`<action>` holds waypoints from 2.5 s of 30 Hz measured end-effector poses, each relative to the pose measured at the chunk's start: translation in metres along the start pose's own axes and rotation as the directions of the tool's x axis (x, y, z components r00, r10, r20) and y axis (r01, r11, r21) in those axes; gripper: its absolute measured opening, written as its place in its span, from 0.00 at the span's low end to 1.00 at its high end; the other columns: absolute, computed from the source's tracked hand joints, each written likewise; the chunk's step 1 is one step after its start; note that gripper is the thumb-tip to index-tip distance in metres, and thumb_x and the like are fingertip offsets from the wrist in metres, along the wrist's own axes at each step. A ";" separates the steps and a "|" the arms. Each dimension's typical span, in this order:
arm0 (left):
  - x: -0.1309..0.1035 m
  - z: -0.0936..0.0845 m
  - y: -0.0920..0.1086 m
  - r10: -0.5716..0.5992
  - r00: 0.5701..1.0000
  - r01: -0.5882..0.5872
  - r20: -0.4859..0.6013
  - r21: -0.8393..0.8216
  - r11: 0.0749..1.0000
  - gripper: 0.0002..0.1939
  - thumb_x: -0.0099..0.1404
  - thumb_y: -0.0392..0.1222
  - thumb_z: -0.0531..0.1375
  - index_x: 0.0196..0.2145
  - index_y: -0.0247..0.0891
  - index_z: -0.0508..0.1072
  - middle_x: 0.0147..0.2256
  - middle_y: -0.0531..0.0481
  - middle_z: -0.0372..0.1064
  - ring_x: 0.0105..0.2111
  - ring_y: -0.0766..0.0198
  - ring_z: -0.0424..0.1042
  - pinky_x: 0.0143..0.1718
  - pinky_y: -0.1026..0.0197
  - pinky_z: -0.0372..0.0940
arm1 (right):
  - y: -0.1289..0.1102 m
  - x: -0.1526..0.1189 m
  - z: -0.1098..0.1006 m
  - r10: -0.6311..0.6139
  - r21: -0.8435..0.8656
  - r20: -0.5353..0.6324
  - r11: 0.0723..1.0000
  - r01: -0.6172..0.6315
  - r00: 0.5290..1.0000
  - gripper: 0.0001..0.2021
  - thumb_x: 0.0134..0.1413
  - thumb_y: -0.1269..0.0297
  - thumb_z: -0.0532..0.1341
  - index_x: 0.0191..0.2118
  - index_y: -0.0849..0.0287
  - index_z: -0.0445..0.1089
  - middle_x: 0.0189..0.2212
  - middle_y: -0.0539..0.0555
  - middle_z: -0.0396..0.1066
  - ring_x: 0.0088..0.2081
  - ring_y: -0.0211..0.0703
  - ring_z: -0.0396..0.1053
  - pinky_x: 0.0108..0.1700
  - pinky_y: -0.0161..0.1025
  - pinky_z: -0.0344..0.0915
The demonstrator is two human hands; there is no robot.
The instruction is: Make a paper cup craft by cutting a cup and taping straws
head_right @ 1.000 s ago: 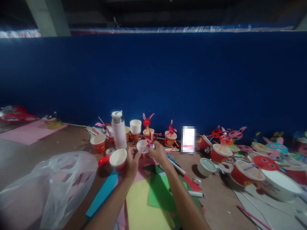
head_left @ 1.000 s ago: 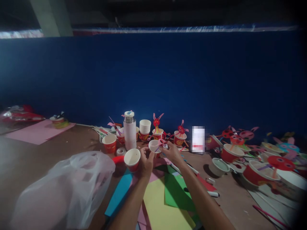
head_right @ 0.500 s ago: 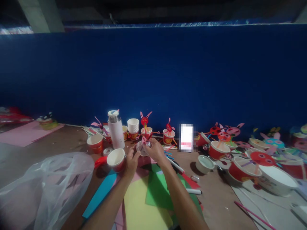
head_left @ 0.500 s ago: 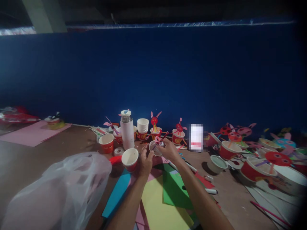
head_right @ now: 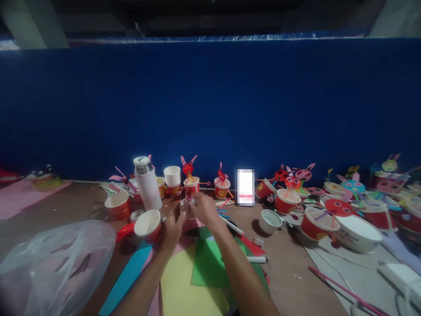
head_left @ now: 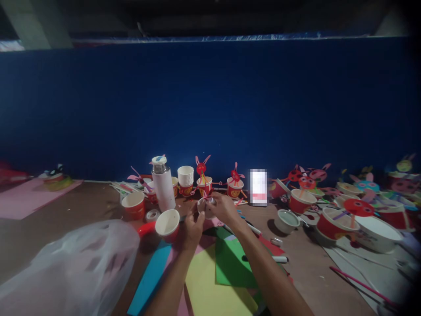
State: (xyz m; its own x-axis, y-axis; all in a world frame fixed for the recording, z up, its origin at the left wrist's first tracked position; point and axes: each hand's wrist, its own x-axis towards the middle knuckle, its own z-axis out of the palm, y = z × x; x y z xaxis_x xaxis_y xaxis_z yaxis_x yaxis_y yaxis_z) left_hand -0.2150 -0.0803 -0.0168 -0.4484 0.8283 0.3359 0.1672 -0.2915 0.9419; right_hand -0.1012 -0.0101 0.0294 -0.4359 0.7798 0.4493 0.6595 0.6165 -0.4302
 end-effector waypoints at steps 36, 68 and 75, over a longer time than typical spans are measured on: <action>0.002 0.006 -0.024 0.479 0.866 -0.462 0.142 0.592 0.660 0.28 0.58 0.33 0.51 0.57 0.29 0.53 0.53 0.32 0.58 0.53 0.47 0.55 0.54 0.40 0.47 | -0.012 -0.003 -0.001 -0.118 -0.120 0.069 0.985 0.126 0.991 0.12 0.53 0.71 0.51 0.41 0.61 0.68 0.40 0.58 0.70 0.39 0.43 0.68 0.40 0.34 0.61; 0.012 0.005 -0.003 0.185 0.951 -0.097 -0.248 0.328 0.940 0.09 0.54 0.34 0.53 0.33 0.36 0.71 0.30 0.45 0.72 0.32 0.58 0.70 0.37 0.57 0.63 | -0.003 -0.002 0.003 -0.134 0.050 0.041 0.990 0.132 0.990 0.10 0.51 0.67 0.55 0.40 0.59 0.68 0.35 0.54 0.72 0.35 0.42 0.69 0.36 0.33 0.61; 0.011 0.004 0.000 0.276 0.945 -0.169 -0.174 0.462 0.871 0.10 0.54 0.32 0.52 0.33 0.37 0.70 0.31 0.44 0.72 0.32 0.57 0.70 0.37 0.57 0.62 | -0.010 -0.004 -0.003 -0.187 0.015 0.060 0.982 0.187 0.980 0.13 0.49 0.73 0.54 0.42 0.58 0.66 0.42 0.55 0.69 0.43 0.42 0.66 0.43 0.32 0.60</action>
State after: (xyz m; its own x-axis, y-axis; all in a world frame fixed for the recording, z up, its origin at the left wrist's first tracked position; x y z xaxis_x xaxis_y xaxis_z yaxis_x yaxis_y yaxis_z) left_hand -0.2165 -0.0693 -0.0132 -0.5308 0.6194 0.5784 0.6265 -0.1728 0.7600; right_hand -0.1044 -0.0190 0.0340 -0.5875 0.6556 0.4743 0.5570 0.7529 -0.3507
